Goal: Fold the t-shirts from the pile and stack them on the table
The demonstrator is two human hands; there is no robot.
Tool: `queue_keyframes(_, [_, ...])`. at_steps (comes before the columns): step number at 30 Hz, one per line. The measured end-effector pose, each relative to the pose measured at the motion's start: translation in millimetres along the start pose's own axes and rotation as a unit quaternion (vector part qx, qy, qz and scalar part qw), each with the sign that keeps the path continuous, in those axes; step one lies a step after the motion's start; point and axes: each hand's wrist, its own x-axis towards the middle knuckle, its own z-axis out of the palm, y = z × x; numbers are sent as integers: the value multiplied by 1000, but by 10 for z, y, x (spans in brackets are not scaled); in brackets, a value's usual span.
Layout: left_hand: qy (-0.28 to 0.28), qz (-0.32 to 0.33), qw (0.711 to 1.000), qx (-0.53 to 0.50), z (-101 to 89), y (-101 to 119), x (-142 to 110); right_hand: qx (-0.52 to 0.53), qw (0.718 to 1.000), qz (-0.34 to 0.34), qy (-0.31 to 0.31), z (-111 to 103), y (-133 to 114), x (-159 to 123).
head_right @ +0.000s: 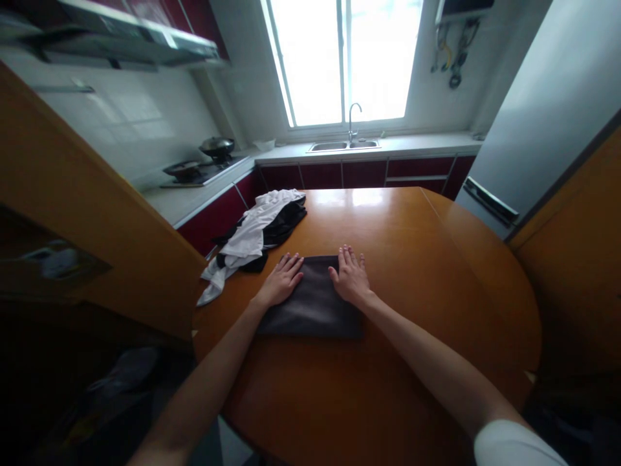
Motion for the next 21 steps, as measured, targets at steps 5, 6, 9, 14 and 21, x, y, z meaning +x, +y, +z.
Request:
queue_keyframes(5, [5, -34, 995, -91, -79, 14, -1, 31, 999, 24, -27, 137, 126, 111])
queue_keyframes(6, [29, -39, 990, -134, -113, -5, -9, 43, 999, 26, -9, 132, 140, 93])
queue_keyframes(9, [167, -81, 947, -261, -224, -124, -56, 84, 994, 27, 62, 40, 228, -24])
queue_keyframes(14, [174, -276, 856, -400, -339, -371, -195, 170, 977, 97, 81, -147, 551, -353])
queue_keyframes(21, [-18, -309, 833, -459, -481, -373, -426, 246, 950, 180, -69, -194, 571, -547])
